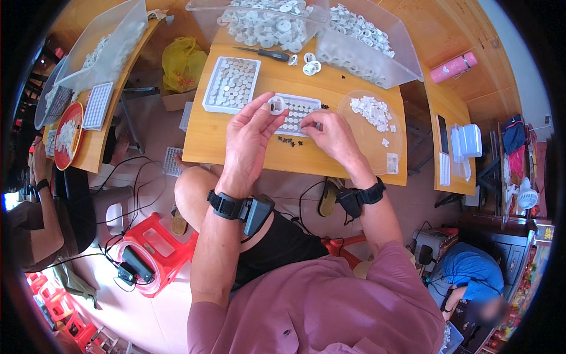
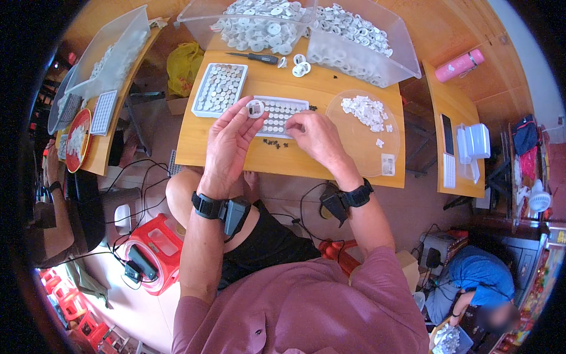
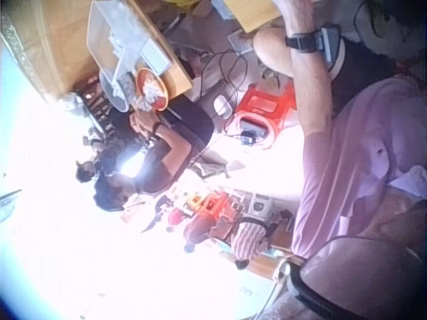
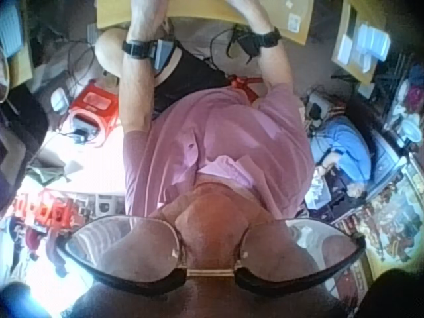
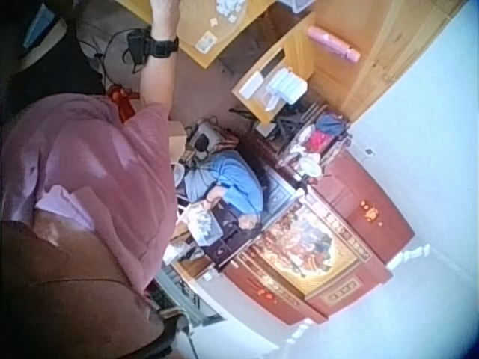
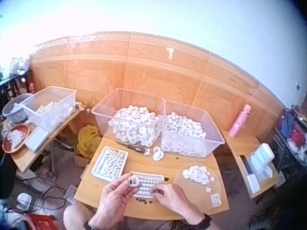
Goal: Assembling small plastic components into a circular housing.
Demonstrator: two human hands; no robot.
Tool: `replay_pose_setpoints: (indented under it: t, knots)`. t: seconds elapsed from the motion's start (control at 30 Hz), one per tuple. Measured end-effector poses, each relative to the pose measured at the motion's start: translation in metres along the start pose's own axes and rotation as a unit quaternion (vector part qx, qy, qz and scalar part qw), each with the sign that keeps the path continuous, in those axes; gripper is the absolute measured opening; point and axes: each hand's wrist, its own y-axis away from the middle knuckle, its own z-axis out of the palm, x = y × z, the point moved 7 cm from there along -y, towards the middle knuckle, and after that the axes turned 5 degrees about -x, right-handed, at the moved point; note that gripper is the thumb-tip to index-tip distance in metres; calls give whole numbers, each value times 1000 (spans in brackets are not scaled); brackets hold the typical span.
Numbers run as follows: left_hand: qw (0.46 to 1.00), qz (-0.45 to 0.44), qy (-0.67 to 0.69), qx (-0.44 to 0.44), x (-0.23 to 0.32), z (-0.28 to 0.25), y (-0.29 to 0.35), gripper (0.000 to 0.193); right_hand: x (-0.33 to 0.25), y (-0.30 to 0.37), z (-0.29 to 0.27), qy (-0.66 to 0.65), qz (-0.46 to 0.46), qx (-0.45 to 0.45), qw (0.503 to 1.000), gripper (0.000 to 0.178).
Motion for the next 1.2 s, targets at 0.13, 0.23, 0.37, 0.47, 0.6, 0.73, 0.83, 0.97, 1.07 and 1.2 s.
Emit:
replay_pose_setpoints:
  t: [0.13,0.23,0.37,0.47,0.6,0.73,0.83,0.97,1.07,1.2]
  knots:
    - [1000,0,1,6,0,-2,-1,31,-1,-1,-2,7,-1,-10,1000,12]
    - [1000,0,6,3,-1,-1,-1,31,3,0,-5,8,35,-12,999,11]
    - [1000,1,7,4,0,-1,-1,31,2,1,-6,29,47,-11,998,10]
    - [1000,3,8,2,-1,-2,0,31,1,2,-6,48,49,-14,998,11]
    - [1000,-14,14,-8,-5,2,1,32,-2,7,-15,-65,39,58,995,13]
    - [998,-42,19,-30,-7,8,1,32,-20,9,-28,-153,33,77,985,12]
    - [998,-61,13,-32,-10,8,2,32,-40,8,-26,-196,-7,85,977,10]
    - [997,-56,3,-45,-12,8,2,33,-64,8,-29,-86,-129,167,974,9]
    - [997,-57,11,-48,-12,8,3,32,-70,11,-26,-6,-188,220,957,10]
    - [997,-60,4,-44,-12,9,4,32,-79,14,-23,73,-239,247,936,13]
